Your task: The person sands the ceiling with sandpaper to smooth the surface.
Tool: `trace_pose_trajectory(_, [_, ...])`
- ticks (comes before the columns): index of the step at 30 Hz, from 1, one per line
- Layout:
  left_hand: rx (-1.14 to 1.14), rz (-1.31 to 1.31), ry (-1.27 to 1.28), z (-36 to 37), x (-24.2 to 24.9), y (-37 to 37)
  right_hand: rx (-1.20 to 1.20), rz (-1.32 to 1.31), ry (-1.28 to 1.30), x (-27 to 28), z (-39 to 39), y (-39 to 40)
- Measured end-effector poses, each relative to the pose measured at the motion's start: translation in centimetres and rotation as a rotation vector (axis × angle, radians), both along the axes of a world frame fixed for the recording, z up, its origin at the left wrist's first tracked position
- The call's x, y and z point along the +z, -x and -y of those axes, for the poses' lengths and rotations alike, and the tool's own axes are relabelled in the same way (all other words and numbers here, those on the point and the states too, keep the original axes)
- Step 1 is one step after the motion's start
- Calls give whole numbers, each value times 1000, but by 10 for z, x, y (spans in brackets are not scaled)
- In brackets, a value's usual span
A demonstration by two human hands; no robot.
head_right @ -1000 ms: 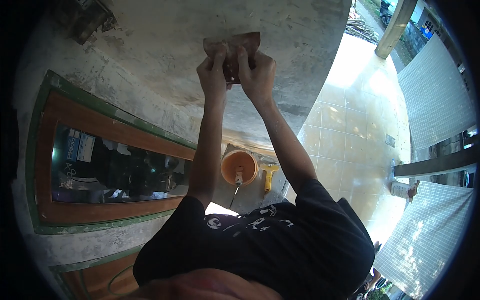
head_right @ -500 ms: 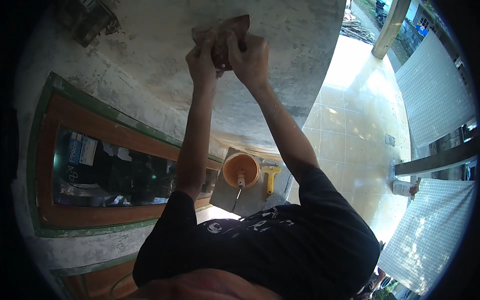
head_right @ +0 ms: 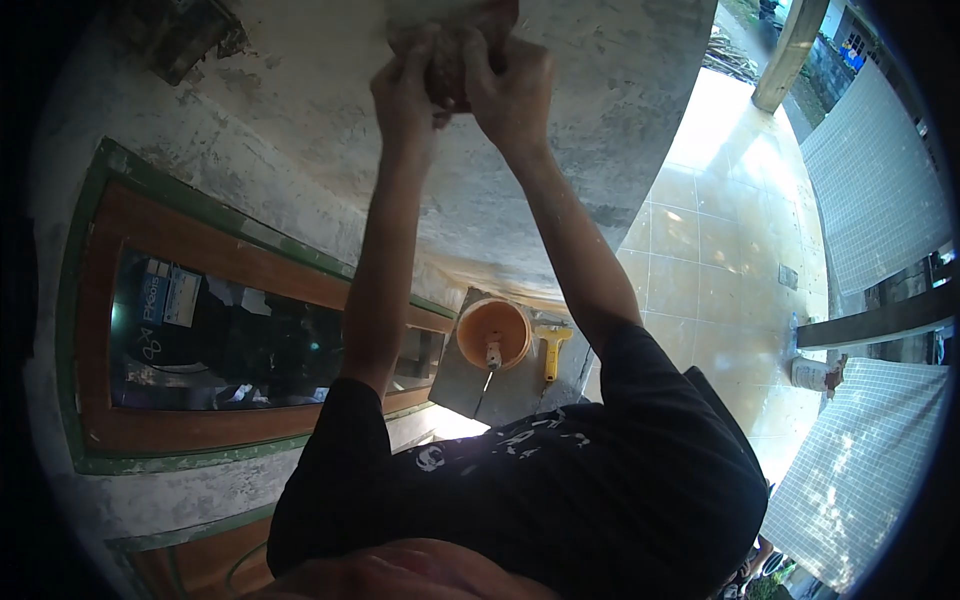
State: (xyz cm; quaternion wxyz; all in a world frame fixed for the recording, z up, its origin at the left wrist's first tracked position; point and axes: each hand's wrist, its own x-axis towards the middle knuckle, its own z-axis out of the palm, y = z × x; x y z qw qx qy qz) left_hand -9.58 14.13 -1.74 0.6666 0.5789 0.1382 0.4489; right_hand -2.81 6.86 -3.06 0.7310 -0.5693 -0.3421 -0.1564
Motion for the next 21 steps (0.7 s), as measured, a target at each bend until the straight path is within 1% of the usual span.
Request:
trace_pose_trajectory(1, [1,-3,1,1,-13,2,15,-28,4,-9,3,1])
trace_pose_trajectory(2, [0,-59,6,3,-25,4,17,-24,2,-19,5,2])
trace_pose_trajectory(3, [0,-112,9,6,-28,5,11,-27,10,-24,6,3])
trace_pose_trajectory(5, [6,-97,-9,1,-25,1,3,-28,11,-24,4,-1])
trace_pose_trajectory(7, [37,-60,10,-5,2,0,12,69,67,1,-2,-8])
trace_pose_trajectory(8, [24,-7,-16,-9,17,-2,10,64,65,14,-7,-9])
trace_pose_trajectory(9, [23,-10,-17,-12,26,-1,2,59,71,28,-12,-9])
trace_pose_trajectory(11, [-34,9,-22,-15,37,1,-5,58,73,34,-14,-7])
trace_pose_trajectory(13, [-11,8,-76,-11,19,7,-29,75,25,24,-11,-1])
trace_pose_trajectory(14, [-14,-53,-46,-9,7,10,-30,80,24,12,-8,1])
trace_pose_trajectory(15, [-18,-111,-17,-6,2,11,10,23,4,1,-5,6])
trace_pose_trajectory(16, [6,-51,-33,-3,-1,7,48,-35,-15,-5,-3,6])
trace_pose_trajectory(17, [2,-44,-36,-5,0,5,44,-28,-18,-5,-5,1])
trace_pose_trajectory(19, [61,-46,-58,-8,20,5,6,57,-38,14,-11,-2])
trace_pose_trajectory(21, [66,-28,-106,-16,53,0,-30,103,-51,50,-17,-8])
